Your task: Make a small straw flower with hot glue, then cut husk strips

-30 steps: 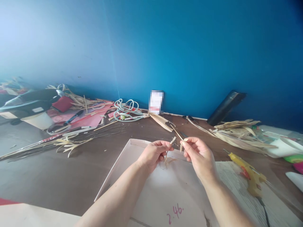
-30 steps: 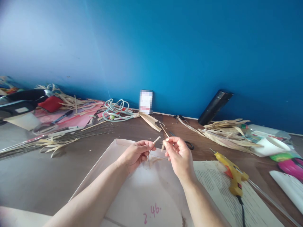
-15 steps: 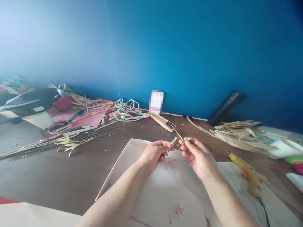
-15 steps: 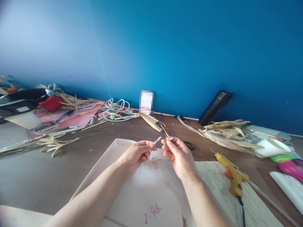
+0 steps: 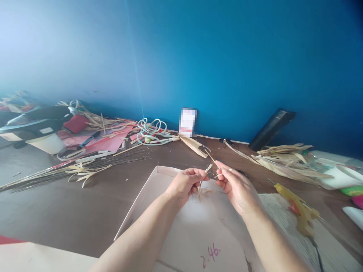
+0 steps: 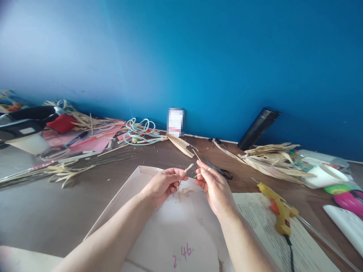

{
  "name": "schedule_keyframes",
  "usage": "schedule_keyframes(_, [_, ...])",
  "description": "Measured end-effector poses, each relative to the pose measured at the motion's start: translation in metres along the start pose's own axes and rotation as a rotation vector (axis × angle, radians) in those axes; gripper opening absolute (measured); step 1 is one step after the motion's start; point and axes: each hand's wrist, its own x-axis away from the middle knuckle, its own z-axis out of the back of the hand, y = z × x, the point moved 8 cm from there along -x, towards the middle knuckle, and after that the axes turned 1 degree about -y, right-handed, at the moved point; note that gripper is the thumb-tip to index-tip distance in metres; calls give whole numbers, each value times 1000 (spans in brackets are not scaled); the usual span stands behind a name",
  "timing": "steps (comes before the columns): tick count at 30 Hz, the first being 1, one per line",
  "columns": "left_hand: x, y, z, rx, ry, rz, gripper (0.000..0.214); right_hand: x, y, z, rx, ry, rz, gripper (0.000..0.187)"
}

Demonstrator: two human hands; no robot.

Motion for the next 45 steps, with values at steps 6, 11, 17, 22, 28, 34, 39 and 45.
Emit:
schedule_keyframes(6, [1, 0, 0, -5, 6, -2, 33, 2, -3, -3, 74, -37, -11, 40])
schedule_keyframes(11, [0, 0, 1, -5, -1, -14, 33, 4, -10, -7, 118, -32, 39, 37])
schedule_keyframes(17, [1, 1, 0, -14, 2, -9, 34, 2, -8, -3, 119, -7, 34, 27])
schedule_keyframes(22, [1, 1, -1, -12, 5, -8, 34, 1, -11, -2, 108, 15, 79, 21])
schedule_keyframes(28, [1, 1, -1, -22, 15, -12, 34, 2, -14, -2, 117, 52, 115, 24])
schedule_keyframes(34, [0, 2, 0, -61, 20, -35, 33, 4, -18, -1, 194, 82, 172, 26])
schedule_keyframes(39, [-1, 3, 0, -78, 10, -67, 32, 5, -19, 1, 236, 95, 213, 23])
schedule_keyframes(45, [0, 2, 2, -131, 41, -65, 33, 8, -22, 3, 362, 137, 239, 23])
